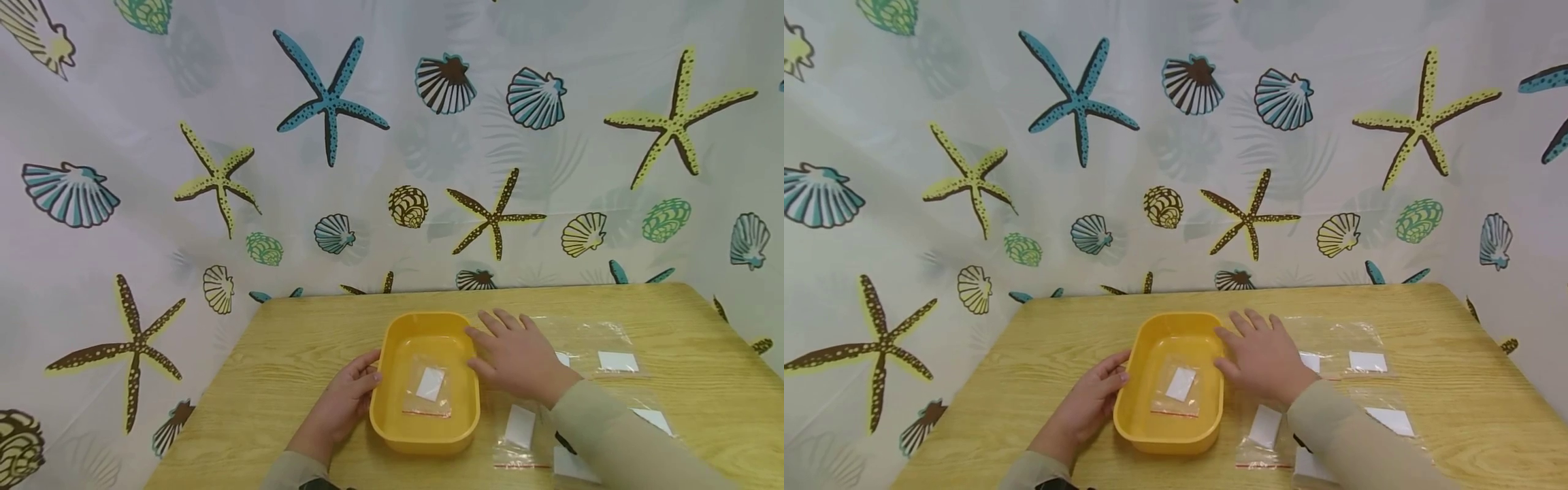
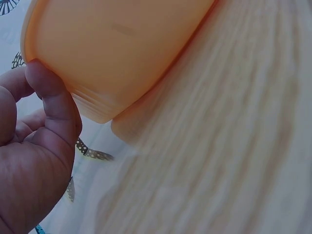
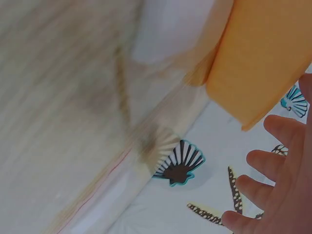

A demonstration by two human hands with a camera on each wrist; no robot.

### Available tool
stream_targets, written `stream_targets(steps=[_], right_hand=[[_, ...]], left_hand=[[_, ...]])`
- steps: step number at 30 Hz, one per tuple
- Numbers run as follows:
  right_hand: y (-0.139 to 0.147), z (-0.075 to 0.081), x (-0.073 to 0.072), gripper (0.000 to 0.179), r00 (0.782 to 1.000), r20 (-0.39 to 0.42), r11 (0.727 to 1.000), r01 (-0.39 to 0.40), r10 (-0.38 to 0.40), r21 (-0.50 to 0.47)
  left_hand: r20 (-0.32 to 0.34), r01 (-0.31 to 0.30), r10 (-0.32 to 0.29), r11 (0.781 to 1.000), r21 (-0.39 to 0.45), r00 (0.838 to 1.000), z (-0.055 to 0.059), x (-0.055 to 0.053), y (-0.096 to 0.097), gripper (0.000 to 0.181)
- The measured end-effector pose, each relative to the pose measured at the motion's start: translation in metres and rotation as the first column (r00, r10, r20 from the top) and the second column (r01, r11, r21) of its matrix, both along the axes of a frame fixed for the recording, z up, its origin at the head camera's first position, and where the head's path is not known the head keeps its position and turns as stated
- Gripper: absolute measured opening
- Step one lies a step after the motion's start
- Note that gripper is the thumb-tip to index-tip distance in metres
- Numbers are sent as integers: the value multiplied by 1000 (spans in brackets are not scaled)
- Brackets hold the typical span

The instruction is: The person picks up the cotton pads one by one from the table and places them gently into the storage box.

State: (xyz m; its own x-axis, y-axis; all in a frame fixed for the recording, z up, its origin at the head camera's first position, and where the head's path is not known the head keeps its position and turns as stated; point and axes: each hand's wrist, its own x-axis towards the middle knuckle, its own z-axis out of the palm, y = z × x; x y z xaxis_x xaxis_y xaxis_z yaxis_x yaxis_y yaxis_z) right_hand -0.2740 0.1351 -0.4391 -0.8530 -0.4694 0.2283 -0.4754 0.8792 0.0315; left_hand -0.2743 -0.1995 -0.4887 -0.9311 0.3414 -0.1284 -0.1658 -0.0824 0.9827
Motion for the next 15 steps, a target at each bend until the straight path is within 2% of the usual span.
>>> stream_targets(steps=[10, 15], right_hand=[[34, 1, -4, 64, 998, 48, 999, 51, -52, 7], [54, -5, -9, 65, 994, 71, 997, 82, -81, -9]], left_hand=[[0, 0, 0, 1000, -8, 1000, 1, 1, 0, 53], [-3, 0, 0, 1000, -12, 1000, 1, 1, 0, 54]])
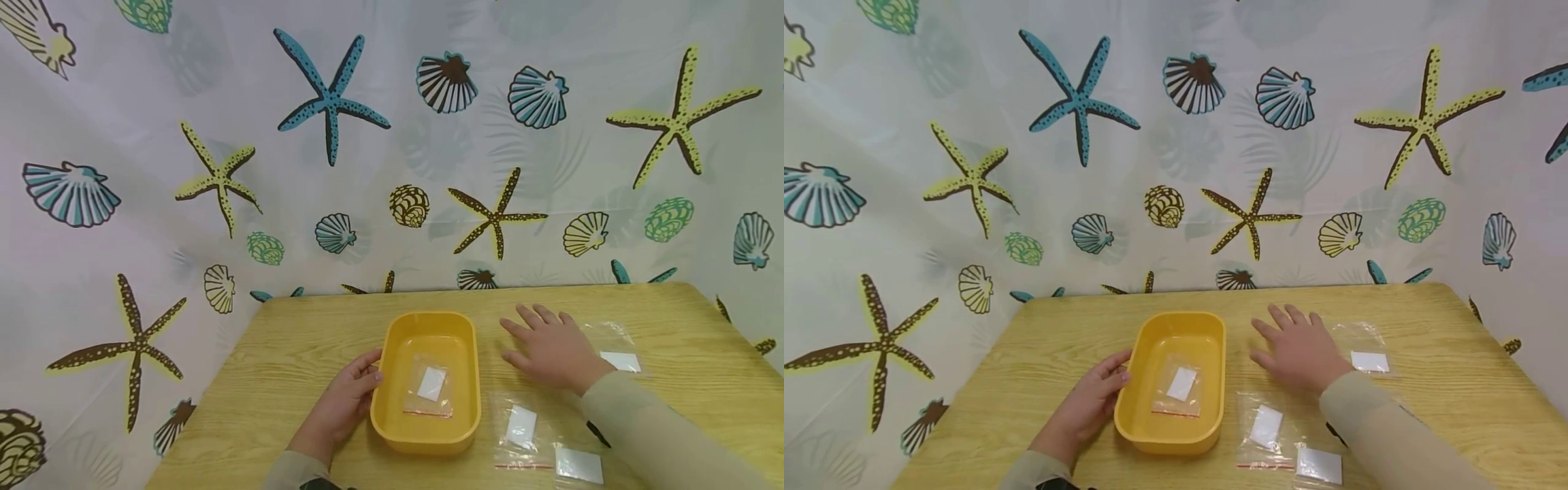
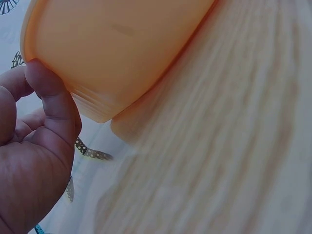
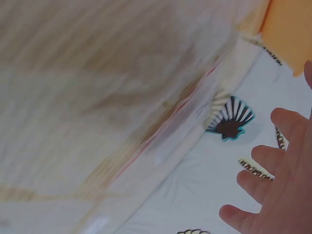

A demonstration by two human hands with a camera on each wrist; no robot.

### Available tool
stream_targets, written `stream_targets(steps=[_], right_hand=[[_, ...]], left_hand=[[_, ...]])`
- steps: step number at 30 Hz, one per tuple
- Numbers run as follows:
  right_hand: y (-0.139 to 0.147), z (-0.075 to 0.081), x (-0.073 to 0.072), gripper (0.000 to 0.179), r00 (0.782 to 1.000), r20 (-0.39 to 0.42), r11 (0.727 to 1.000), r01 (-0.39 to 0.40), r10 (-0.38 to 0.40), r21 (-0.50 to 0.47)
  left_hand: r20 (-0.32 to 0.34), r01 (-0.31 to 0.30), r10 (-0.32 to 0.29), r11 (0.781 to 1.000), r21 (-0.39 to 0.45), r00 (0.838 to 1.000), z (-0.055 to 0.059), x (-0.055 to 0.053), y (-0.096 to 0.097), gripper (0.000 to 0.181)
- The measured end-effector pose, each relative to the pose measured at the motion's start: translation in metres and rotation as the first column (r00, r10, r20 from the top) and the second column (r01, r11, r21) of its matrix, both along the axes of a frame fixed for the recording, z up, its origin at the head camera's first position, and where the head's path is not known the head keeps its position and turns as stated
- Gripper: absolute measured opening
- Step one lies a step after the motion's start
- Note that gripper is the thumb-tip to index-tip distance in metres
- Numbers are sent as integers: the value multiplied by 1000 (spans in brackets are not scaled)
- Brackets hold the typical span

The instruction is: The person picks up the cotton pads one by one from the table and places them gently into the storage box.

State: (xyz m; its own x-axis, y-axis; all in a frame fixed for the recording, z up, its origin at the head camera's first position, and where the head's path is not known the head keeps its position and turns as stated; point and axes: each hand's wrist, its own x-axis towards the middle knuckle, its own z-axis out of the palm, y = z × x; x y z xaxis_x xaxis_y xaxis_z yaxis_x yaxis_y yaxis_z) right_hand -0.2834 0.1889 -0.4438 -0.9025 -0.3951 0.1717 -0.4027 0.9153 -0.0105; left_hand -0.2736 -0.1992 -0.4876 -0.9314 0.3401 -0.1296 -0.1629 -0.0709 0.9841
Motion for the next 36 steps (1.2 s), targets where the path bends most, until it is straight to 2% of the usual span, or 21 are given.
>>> stream_targets(steps=[7, 13, 36], right_hand=[[29, -7, -6, 67, 997, 60, 999, 42, -42, -2], [45, -9, -5, 71, 995, 99, 999, 32, -33, 8], [73, -19, -1, 95, 976, 213, 999, 35, -38, 15]], left_hand=[[-3, 6, -6, 1000, 2, 1000, 1, 0, 0, 55], [-8, 8, -8, 1000, 4, 1000, 1, 1, 0, 55], [15, 3, -3, 1000, 20, 1000, 4, 1, 0, 53]])
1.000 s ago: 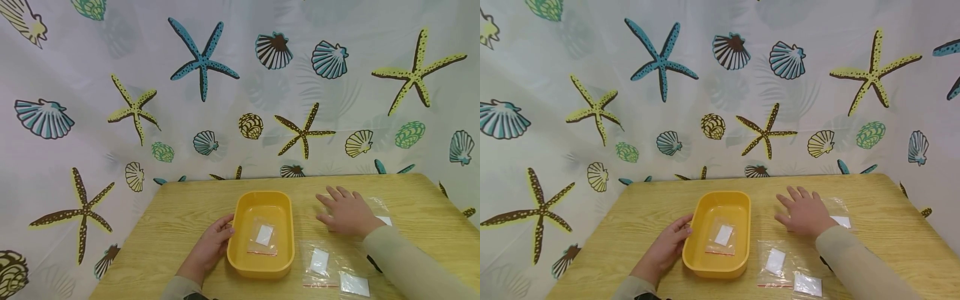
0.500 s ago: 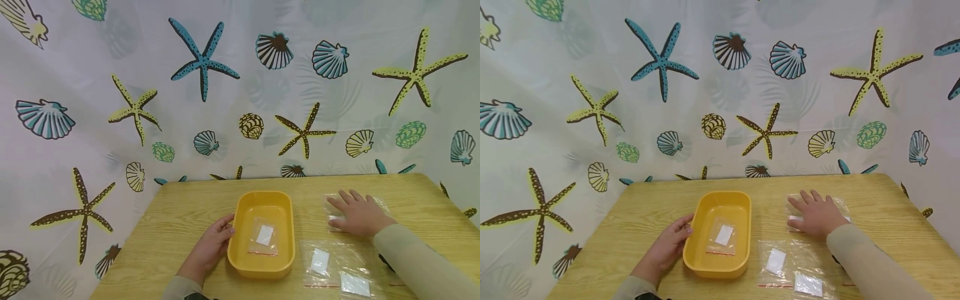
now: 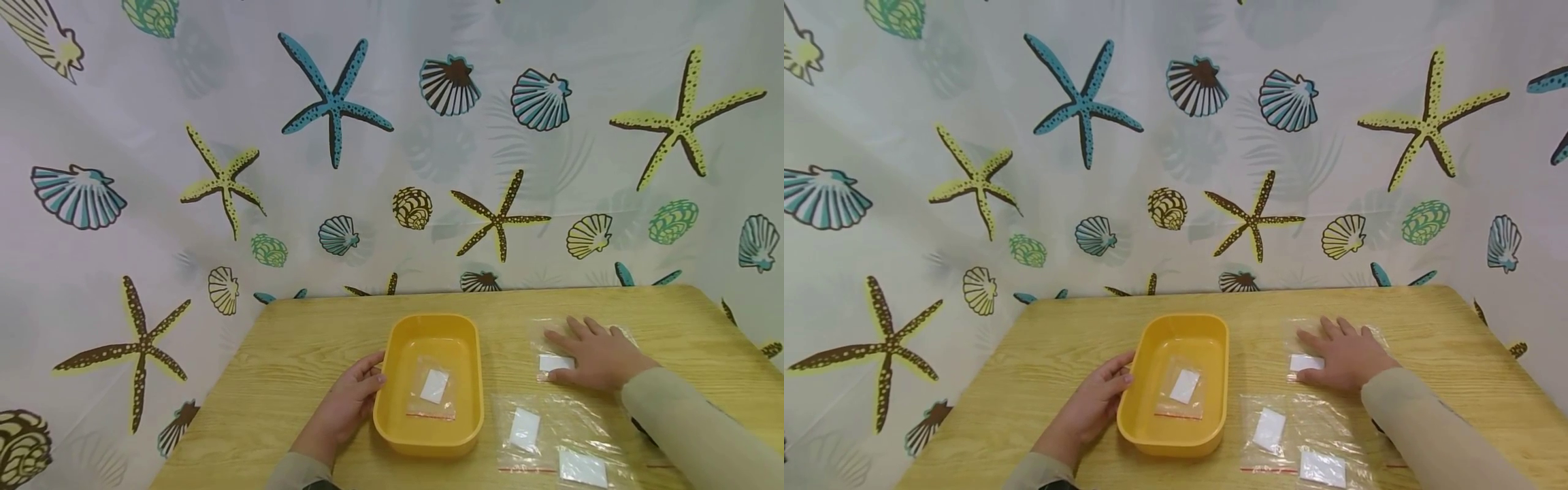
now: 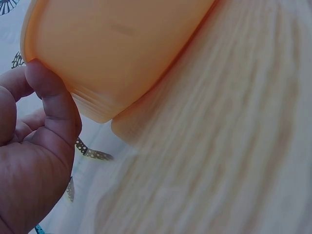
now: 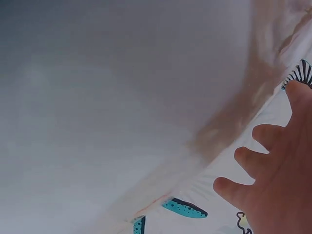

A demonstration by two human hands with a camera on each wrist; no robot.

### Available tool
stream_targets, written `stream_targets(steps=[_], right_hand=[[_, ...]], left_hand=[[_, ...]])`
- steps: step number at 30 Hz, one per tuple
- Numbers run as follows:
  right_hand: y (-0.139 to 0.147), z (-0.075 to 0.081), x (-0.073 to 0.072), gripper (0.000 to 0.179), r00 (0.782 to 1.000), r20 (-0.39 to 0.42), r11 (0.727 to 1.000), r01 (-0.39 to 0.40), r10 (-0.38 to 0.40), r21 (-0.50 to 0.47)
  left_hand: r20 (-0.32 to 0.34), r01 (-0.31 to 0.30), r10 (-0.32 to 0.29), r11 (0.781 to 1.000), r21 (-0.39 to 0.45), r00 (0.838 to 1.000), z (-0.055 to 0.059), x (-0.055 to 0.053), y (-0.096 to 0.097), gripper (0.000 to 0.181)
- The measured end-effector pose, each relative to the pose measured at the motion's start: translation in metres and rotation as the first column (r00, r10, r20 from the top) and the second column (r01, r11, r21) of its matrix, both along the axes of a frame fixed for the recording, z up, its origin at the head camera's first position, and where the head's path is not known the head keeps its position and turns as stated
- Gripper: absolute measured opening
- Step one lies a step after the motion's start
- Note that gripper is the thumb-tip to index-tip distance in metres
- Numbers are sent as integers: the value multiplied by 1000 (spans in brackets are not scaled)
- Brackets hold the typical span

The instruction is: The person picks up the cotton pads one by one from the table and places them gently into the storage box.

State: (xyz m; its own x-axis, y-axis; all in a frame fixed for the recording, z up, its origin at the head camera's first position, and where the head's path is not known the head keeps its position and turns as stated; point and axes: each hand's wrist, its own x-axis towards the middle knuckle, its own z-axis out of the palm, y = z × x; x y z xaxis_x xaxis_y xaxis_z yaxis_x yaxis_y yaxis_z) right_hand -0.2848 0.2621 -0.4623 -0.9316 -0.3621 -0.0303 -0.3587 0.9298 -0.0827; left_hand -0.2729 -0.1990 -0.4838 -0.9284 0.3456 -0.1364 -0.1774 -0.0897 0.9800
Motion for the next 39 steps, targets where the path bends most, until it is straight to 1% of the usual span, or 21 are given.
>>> stream_targets(steps=[3, 8, 15, 21, 25, 29, 32, 39], right_hand=[[1, 0, 1, 95, 999, 35, 1000, -2, 2, -5], [1, 1, 2, 95, 998, 65, 1000, -16, 15, 10], [0, -1, 1, 90, 998, 60, 999, -26, 24, 39], [1, -2, 0, 85, 999, 49, 999, -19, 17, 37], [3, -4, 1, 94, 998, 68, 999, -15, 13, 28], [5, -6, 2, 106, 994, 112, 1000, -9, 7, 18], [5, -5, 4, 107, 992, 129, 1000, -2, 0, 14], [2, 0, 3, 97, 997, 68, 999, -26, 25, 26]], left_hand=[[4, -2, 2, 1000, -6, 1000, 0, 1, 0, 53], [2, -4, 4, 1000, -6, 1000, -1, 0, 0, 53], [-19, 2, -2, 1000, 0, 1000, 0, 2, 0, 54], [-16, -1, 0, 1000, -2, 1000, 1, 3, 1, 54], [-16, -3, 3, 1000, -3, 1000, -1, 2, 1, 54], [-10, 10, -10, 1000, -6, 1000, -5, 1, 1, 54], [-4, 14, -14, 1000, -11, 1000, -7, 0, 0, 55], [-28, 11, -12, 1000, -6, 1000, -6, -1, -1, 54]])
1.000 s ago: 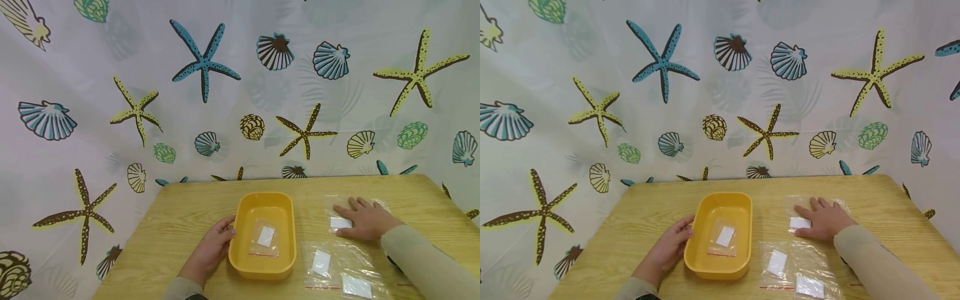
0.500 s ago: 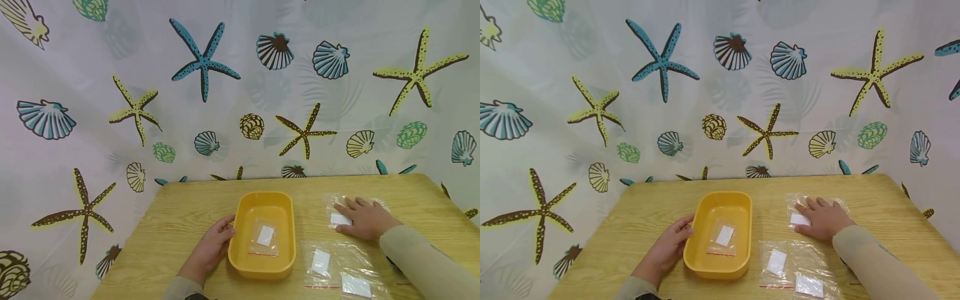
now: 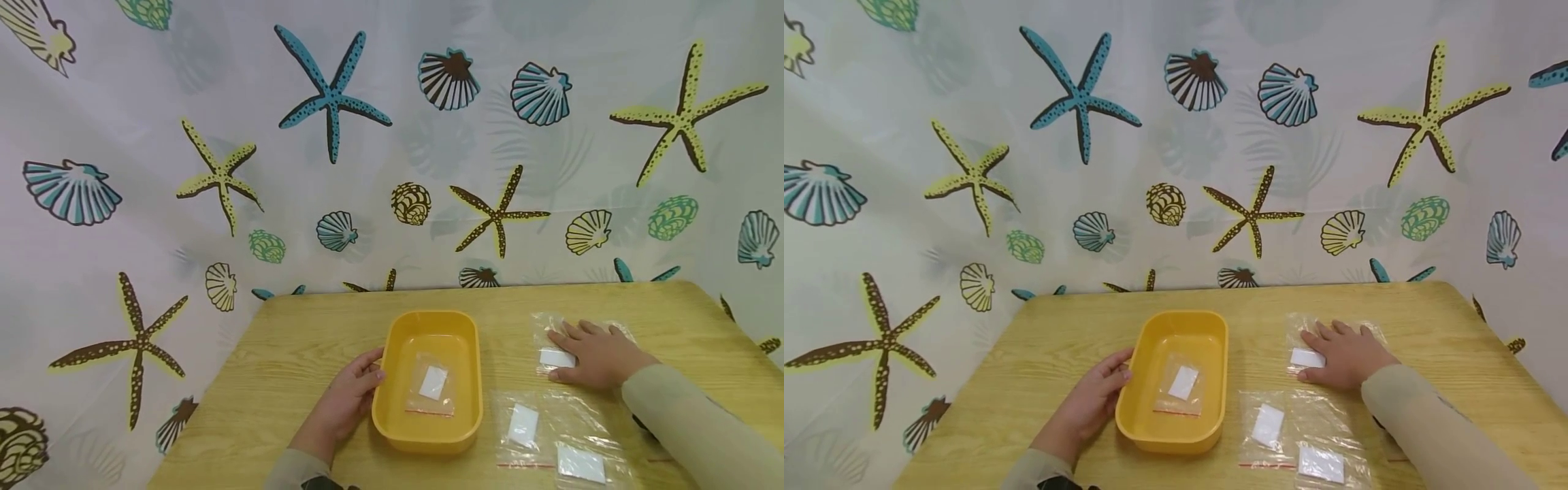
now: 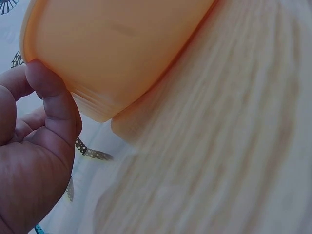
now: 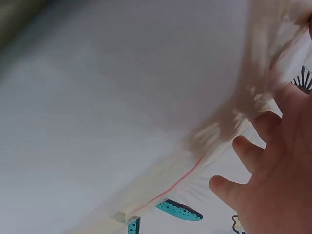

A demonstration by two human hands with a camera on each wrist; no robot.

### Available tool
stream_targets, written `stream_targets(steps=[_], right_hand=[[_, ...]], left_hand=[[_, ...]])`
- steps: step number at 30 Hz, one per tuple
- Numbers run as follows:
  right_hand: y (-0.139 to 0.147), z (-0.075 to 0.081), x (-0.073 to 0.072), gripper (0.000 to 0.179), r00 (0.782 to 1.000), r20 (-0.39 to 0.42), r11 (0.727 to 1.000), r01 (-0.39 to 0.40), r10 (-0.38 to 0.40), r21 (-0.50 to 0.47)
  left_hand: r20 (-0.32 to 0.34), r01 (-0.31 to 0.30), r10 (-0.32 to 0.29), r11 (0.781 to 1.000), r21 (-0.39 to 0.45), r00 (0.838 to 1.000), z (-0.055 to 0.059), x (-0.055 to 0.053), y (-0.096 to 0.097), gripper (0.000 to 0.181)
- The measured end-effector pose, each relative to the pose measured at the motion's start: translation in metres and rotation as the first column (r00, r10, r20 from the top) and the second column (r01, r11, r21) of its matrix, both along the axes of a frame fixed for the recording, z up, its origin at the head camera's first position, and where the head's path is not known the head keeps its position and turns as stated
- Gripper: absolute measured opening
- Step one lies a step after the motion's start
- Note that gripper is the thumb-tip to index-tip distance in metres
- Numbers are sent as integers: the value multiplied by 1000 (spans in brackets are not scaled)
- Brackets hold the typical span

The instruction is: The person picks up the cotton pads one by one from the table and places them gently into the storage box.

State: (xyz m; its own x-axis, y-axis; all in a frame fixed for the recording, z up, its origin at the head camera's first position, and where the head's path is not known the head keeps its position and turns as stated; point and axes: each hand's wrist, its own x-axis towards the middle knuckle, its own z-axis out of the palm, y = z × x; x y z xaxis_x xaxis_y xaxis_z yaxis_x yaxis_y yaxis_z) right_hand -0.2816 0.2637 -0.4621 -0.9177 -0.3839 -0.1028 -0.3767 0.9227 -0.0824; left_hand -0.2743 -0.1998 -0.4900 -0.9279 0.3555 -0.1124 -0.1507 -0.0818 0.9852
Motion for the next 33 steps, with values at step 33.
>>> stream_targets(steps=[33], right_hand=[[3, -2, -6, 56, 996, -89, 999, -8, 11, 34]], left_hand=[[15, -16, 16, 1000, 6, 1000, 3, 1, 2, 53]])
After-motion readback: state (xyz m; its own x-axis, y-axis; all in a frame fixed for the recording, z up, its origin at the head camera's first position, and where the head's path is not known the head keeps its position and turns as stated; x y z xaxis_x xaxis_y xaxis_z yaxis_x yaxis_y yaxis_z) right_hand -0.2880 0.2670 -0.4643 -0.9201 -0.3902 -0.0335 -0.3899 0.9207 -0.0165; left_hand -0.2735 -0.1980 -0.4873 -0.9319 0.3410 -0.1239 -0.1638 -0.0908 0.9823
